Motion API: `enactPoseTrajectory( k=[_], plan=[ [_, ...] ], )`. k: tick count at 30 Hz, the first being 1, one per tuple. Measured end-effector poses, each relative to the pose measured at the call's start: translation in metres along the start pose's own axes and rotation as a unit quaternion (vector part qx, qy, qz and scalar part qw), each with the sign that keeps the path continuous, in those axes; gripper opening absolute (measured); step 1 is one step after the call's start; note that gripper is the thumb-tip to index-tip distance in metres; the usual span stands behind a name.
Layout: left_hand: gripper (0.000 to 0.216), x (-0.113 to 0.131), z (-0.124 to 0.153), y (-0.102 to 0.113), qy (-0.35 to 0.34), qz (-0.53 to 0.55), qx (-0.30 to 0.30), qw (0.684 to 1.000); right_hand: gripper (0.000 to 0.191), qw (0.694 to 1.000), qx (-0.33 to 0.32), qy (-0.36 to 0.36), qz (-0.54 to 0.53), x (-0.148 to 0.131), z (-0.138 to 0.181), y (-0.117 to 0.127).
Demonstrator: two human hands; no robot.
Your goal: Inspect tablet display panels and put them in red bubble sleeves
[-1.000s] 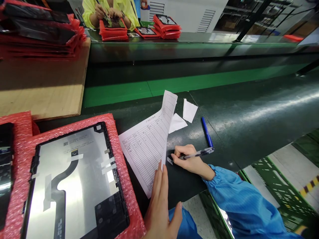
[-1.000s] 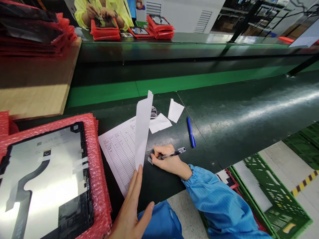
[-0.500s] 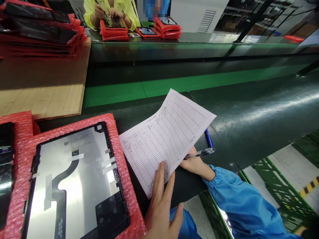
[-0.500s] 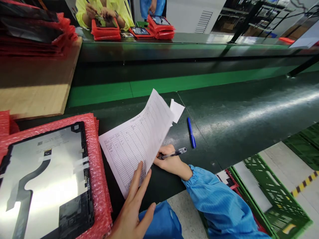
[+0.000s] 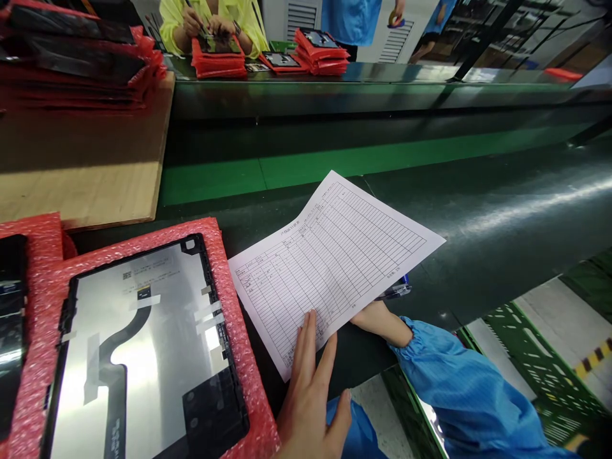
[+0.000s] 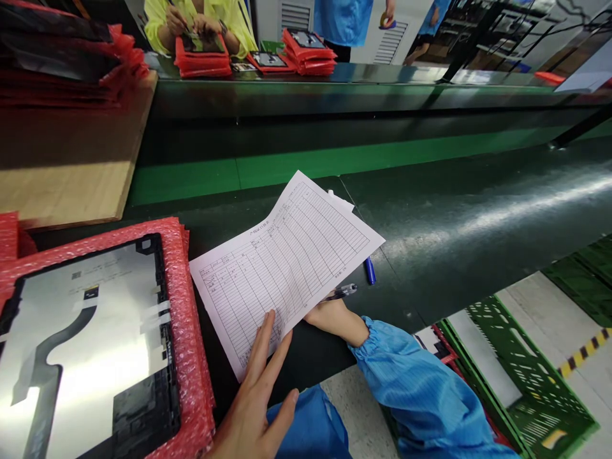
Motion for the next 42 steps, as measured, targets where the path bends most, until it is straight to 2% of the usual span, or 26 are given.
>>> enactPoseTrajectory(
  k=[5,15,22,27,42],
  plan=[
    [0.075,-0.001,0.0,0.0,0.004,0.008,0.005,1.0,0.039,1.0,-0.003,0.009,0.009,0.0,-0.001,-0.001],
    [0.073,0.0,0.0,0.0,0.009,0.017,-0.001,1.0,0.039,0.999,-0.011,-0.034,-0.027,0.004,-0.004,-0.002],
    [0.075,-0.001,-0.002,-0.002,0.041,0.04,-0.013,0.998,0.017,0.99,0.02,-0.099,-0.101,0.012,-0.009,0.001],
    [0.083,-0.001,-0.005,0.001,0.093,0.095,0.007,0.991,0.036,0.977,0.051,-0.138,-0.155,0.013,-0.014,0.005],
    [0.081,-0.001,-0.005,0.0,0.104,0.109,0.008,0.989,0.037,0.968,0.055,-0.144,-0.198,0.012,-0.016,0.004]
  ],
)
Point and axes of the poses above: each hand's wrist, its own z-axis away from the middle knuckle, its own y-axis out of the back of the hand, x = y × z, the point moved 8 cm from there along -z, towards the middle knuckle, and after that the axes turned 11 degrees about -z, right-handed, at the moved point
